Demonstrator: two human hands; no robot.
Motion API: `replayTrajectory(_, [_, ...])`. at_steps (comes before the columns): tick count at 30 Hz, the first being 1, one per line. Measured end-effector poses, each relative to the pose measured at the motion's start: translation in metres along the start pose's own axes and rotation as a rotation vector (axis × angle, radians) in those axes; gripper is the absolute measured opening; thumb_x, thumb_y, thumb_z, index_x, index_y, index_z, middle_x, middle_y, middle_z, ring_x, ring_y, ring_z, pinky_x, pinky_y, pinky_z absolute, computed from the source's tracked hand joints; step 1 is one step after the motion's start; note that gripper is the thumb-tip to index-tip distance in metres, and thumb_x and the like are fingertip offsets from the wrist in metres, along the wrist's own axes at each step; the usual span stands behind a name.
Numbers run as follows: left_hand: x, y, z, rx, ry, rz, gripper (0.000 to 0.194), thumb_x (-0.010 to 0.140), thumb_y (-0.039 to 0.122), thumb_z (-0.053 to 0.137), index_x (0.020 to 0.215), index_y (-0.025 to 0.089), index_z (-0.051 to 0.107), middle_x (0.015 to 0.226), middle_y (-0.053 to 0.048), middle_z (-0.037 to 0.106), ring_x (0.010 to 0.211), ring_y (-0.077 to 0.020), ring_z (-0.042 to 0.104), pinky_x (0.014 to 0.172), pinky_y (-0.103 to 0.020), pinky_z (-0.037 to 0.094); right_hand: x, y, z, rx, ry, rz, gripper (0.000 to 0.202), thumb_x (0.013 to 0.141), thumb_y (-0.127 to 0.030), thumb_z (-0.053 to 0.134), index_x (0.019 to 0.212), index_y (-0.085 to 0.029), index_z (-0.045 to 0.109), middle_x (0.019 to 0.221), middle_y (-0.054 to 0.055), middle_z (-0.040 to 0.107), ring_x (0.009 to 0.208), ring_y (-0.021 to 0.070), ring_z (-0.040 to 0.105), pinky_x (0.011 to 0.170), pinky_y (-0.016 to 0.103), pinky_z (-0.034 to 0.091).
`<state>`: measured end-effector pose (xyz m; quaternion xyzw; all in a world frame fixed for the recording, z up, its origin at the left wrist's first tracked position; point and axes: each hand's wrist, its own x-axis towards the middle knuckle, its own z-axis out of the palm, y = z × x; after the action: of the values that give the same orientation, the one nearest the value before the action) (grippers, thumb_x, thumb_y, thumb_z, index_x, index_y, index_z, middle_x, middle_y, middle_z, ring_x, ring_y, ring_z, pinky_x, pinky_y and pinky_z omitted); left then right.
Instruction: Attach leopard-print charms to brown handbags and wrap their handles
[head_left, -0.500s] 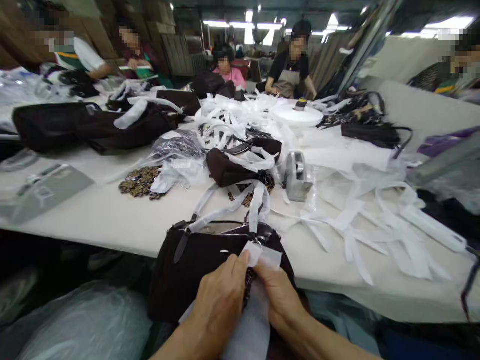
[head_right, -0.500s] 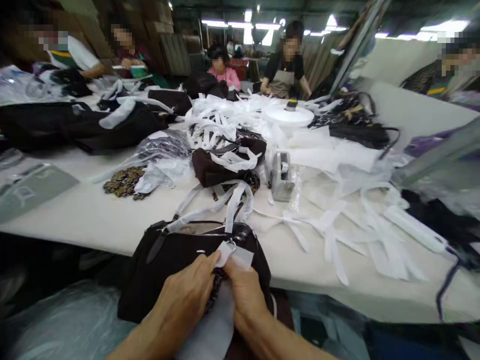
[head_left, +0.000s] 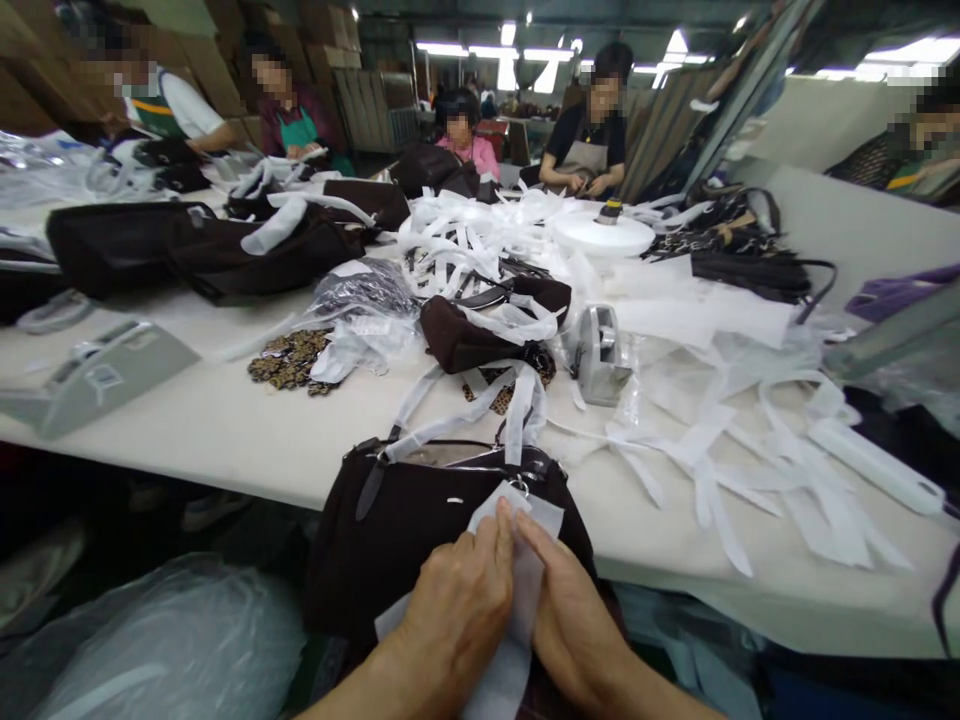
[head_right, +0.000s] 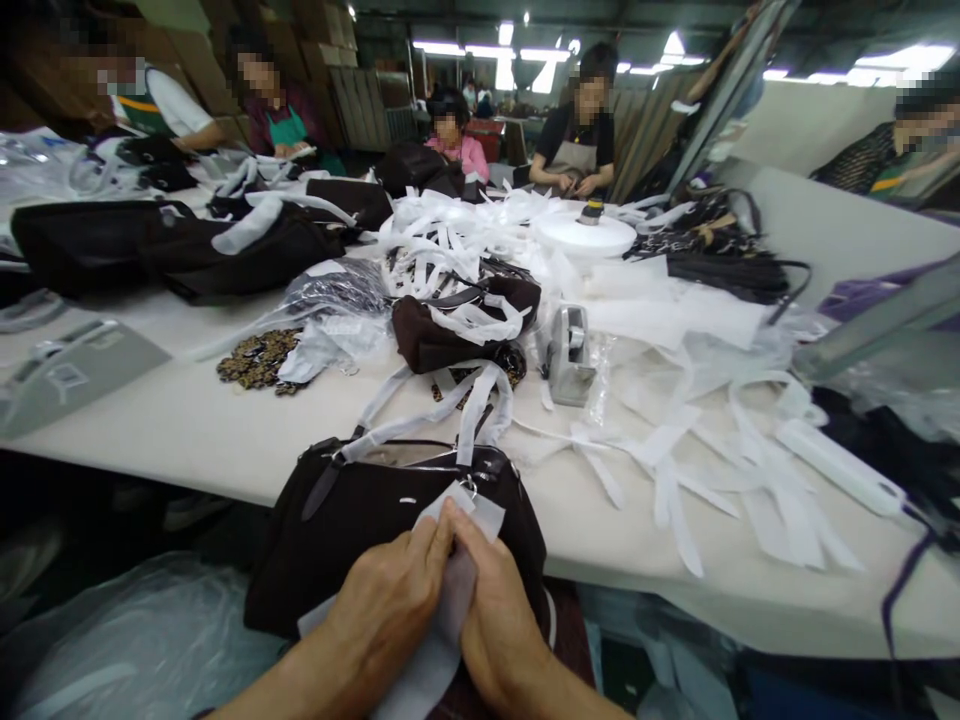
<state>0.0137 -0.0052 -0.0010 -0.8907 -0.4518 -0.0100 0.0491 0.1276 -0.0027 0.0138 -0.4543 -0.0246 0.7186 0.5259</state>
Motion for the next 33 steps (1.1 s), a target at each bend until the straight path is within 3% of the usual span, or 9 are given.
replayTrajectory(4, [0.002,-0.004,0.001,-0.263,0.043,-0.021,0.061,0.080,-0.002,0.044,0.140,0.007,0.033,0.113,-0.015,0.065,0.090,-0.0208,0.069,0.069,-0.028,0.058,0.007,-0.003,-0.007,-0.030,0.009,0.018,0.043,0.061,-0.038,0.086,0.094,-0.014,0.073,0.093,0.008,0.075,0.086,0.0239,0.068,0.078,0.034,0.053])
replayTrajectory(6, [0.003,-0.008,0.000,-0.461,0.057,-0.109,0.062,0.083,0.002,0.045,0.142,0.010,0.026,0.120,-0.015,0.063,0.098,-0.0198,0.068,0.076,-0.029,0.057,0.012,-0.002,-0.011,-0.050,0.014,-0.016,0.044,0.063,-0.040,0.084,0.096,-0.014,0.072,0.093,0.008,0.075,0.087,0.0251,0.068,0.078,0.035,0.053])
replayTrajectory(10, [0.006,-0.017,-0.009,-0.724,-0.016,-0.375,0.034,0.082,0.010,0.055,0.115,0.017,0.047,0.100,-0.006,0.065,0.087,-0.0191,0.067,0.075,-0.031,0.055,0.015,0.001,-0.014,-0.145,0.026,-0.109,0.042,0.067,-0.043,0.081,0.097,-0.015,0.072,0.093,0.008,0.075,0.088,0.0260,0.068,0.079,0.036,0.053])
replayTrajectory(12, [0.007,-0.020,-0.016,-0.774,-0.019,-0.406,0.019,0.082,0.013,0.059,0.098,0.019,0.052,0.093,-0.003,0.063,0.085,-0.0189,0.064,0.076,-0.032,0.052,0.011,0.001,-0.013,-0.162,0.017,-0.114,0.042,0.067,-0.044,0.080,0.097,-0.016,0.072,0.094,0.008,0.075,0.089,0.0260,0.067,0.080,0.036,0.052])
replayTrajectory(17, [0.012,-0.024,-0.022,-0.825,0.073,-0.374,0.003,0.088,0.016,0.056,0.089,0.020,0.056,0.086,-0.001,0.060,0.080,-0.0167,0.060,0.071,-0.029,0.048,0.005,0.002,-0.012,-0.144,-0.075,-0.123,0.041,0.071,-0.039,0.079,0.104,-0.016,0.071,0.102,0.008,0.073,0.095,0.0252,0.065,0.085,0.037,0.051])
replayTrajectory(22, [0.013,-0.017,-0.008,-0.617,0.196,-0.238,0.014,0.092,0.011,0.047,0.088,0.018,0.059,0.084,-0.002,0.058,0.075,-0.0167,0.059,0.069,-0.029,0.050,0.013,0.011,-0.016,-0.182,-0.055,-0.161,0.036,0.066,-0.031,0.082,0.096,-0.016,0.072,0.093,0.005,0.074,0.089,0.0222,0.065,0.087,0.035,0.049])
replayTrajectory(28, [0.007,-0.009,0.007,-0.275,0.225,0.034,0.019,0.087,0.003,0.047,0.096,0.013,0.059,0.086,-0.004,0.060,0.075,-0.0193,0.058,0.063,-0.031,0.053,0.011,0.010,-0.009,-0.092,0.015,-0.064,0.028,0.056,-0.025,0.085,0.077,-0.015,0.070,0.074,0.001,0.071,0.074,0.0189,0.064,0.070,0.028,0.051])
replayTrajectory(33, [0.007,-0.009,0.006,-0.212,0.181,0.177,0.021,0.087,0.002,0.045,0.098,0.011,0.059,0.090,-0.006,0.061,0.078,-0.0198,0.059,0.064,-0.031,0.054,0.012,-0.005,-0.005,0.020,0.042,0.074,0.029,0.058,-0.033,0.085,0.071,-0.014,0.066,0.062,-0.001,0.065,0.057,0.0128,0.058,0.056,0.024,0.046])
